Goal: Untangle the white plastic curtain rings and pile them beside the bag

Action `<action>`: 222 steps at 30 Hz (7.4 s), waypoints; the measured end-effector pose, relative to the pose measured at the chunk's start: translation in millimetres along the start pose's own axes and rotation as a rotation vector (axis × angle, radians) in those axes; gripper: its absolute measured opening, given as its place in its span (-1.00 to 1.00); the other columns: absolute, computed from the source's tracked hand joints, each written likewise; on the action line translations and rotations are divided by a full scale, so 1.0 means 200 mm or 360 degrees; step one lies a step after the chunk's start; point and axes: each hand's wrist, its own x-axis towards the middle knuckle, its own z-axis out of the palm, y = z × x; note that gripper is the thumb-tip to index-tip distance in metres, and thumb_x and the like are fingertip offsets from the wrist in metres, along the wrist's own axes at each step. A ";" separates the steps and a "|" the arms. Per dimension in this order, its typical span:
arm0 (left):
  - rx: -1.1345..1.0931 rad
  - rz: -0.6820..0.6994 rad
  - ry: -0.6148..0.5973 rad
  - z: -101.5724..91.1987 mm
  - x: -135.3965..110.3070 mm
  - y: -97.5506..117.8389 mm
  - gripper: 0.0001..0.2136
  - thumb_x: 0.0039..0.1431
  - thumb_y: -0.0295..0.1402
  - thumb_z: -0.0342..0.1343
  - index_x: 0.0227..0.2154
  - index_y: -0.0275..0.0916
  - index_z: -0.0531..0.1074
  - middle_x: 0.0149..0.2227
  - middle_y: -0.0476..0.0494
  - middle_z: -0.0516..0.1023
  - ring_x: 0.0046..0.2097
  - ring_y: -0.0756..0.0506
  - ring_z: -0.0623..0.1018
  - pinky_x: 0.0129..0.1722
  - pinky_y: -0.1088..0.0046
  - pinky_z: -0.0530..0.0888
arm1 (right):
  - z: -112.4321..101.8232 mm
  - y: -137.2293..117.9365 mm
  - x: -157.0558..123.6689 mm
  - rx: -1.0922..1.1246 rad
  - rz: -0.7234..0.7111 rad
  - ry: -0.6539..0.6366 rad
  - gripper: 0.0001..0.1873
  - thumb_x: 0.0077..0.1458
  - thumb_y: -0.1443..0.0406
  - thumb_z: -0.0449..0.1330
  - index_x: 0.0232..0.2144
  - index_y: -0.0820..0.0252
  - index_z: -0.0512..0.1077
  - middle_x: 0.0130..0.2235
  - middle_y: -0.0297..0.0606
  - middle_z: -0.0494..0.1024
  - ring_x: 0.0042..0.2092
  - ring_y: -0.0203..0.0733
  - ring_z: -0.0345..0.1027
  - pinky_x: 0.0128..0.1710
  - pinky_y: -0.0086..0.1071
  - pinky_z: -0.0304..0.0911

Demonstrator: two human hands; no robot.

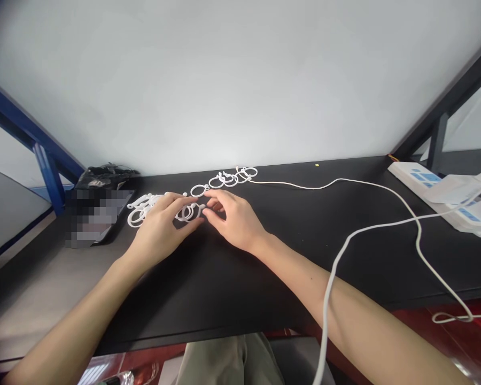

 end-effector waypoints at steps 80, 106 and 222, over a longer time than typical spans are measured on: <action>-0.0144 0.0076 -0.0156 -0.01 -0.01 0.04 -0.64 0.23 -0.15 0.11 0.04 -0.15 0.37 -0.11 -0.15 0.57 -0.07 -0.19 0.51 -0.03 0.19 0.45 | -0.04 -0.03 -0.02 0.0172 -0.0004 -0.0038 -0.80 0.21 0.35 0.13 -0.13 0.13 0.49 -0.23 -0.35 0.64 -0.25 -0.29 0.53 -0.16 -0.37 0.47; 0.0262 -0.0070 0.0005 0.04 0.01 -0.07 -0.72 0.30 -0.24 0.02 -0.01 -0.21 0.42 -0.06 -0.26 0.53 -0.01 -0.30 0.37 0.02 0.03 0.29 | 0.02 0.22 0.20 -0.0846 0.0459 -0.0055 -0.84 0.24 0.22 0.12 -0.26 0.11 0.48 -0.12 -0.23 0.38 -0.35 -0.28 0.38 -0.40 -0.37 0.29; -0.0400 -0.0156 0.0123 0.09 0.07 0.16 -0.66 0.13 -0.27 0.19 -0.03 -0.17 0.37 -0.25 -0.06 0.48 -0.28 -0.07 0.47 -0.24 0.37 0.46 | -0.13 0.00 0.00 0.0111 0.0067 0.0100 -0.71 0.20 0.31 0.11 -0.01 0.11 0.40 -0.08 -0.23 0.56 -0.21 -0.24 0.50 -0.18 -0.31 0.48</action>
